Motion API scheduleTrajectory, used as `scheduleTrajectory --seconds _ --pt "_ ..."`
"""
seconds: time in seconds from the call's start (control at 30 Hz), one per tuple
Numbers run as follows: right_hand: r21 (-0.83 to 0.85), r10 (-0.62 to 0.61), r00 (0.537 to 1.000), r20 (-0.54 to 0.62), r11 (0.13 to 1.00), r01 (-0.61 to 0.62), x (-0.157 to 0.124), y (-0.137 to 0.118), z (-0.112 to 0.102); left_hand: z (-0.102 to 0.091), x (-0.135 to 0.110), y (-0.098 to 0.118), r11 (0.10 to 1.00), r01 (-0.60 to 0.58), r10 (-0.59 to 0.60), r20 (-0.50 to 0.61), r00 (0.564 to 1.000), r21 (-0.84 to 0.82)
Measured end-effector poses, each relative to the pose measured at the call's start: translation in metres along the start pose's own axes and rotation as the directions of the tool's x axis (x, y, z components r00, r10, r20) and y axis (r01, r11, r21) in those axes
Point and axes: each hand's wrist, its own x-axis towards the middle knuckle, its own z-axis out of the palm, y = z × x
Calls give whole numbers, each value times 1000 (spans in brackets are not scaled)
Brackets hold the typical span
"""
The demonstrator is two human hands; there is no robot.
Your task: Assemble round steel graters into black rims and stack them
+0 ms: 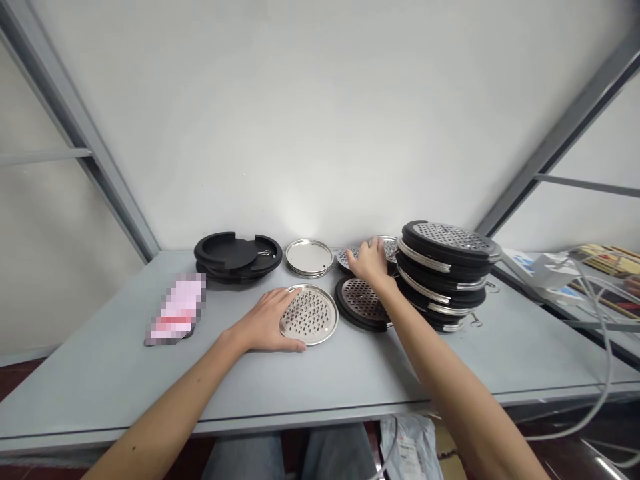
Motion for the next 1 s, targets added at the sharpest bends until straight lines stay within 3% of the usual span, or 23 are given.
scheduleTrajectory --seconds 0.1,0.33,1.0 --pt "-54 64 992 113 997 -58 9 3 7 0 0 0 1000 -3 3 4 1000 7" --pt "-81 115 983 145 991 -104 15 7 19 -1 0 0 1000 1 -1 7 1000 11" --pt "-74 14 997 -70 997 -19 18 5 19 0 1 0 1000 -2 3 -29 1000 28"
